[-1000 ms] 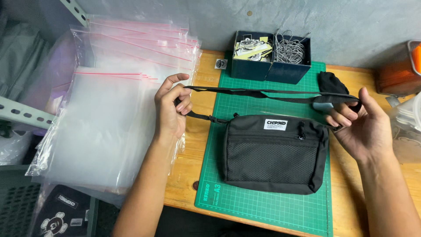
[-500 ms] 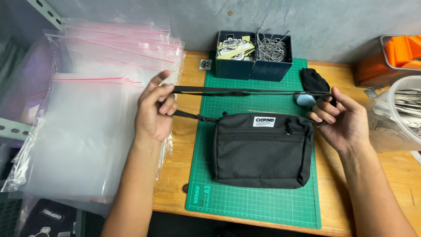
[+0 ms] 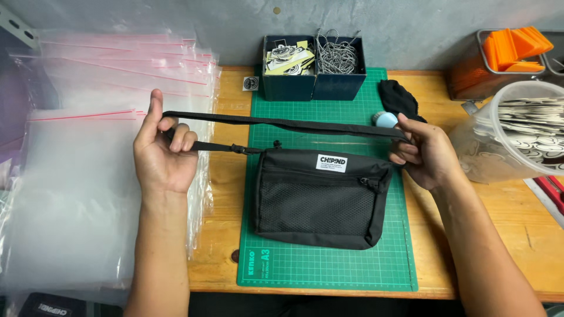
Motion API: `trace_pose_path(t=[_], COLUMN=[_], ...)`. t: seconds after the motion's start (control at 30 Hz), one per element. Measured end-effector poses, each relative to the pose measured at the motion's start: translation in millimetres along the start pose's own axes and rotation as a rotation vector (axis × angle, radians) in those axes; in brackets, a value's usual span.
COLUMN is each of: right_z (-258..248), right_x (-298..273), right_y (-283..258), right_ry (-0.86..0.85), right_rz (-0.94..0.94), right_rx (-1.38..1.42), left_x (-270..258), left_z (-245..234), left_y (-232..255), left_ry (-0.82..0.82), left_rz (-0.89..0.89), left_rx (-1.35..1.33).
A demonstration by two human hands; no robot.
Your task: The person organizes a shoulder bag's straps and places it inside a clear plastic bag along with several bear-shaped decals.
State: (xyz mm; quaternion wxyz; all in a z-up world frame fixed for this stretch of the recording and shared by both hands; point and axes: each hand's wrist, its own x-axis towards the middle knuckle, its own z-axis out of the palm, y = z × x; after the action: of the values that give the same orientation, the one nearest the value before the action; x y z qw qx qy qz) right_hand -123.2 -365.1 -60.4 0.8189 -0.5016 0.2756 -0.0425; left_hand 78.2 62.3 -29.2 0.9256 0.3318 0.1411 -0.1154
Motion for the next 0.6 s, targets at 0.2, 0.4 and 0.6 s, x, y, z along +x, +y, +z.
trace_pose_path(t=[0.2, 0.4, 0.6], right_z=[-7, -15, -15], right_x=[4, 10, 8], right_y=[9, 9, 5], right_ry=[-0.060, -0.140, -0.119], right_rz=[-0.107, 0.022, -0.003], right_rx=[-0.111, -0.135, -0.217], left_x=[7, -8, -16], left_z=[-21, -5, 3], left_y=[-3, -10, -13], left_ry=[-0.166, -0.275, -0.365], left_rz=[0.018, 0.152, 0.160], left_rx=[-0.107, -0.088, 0.059])
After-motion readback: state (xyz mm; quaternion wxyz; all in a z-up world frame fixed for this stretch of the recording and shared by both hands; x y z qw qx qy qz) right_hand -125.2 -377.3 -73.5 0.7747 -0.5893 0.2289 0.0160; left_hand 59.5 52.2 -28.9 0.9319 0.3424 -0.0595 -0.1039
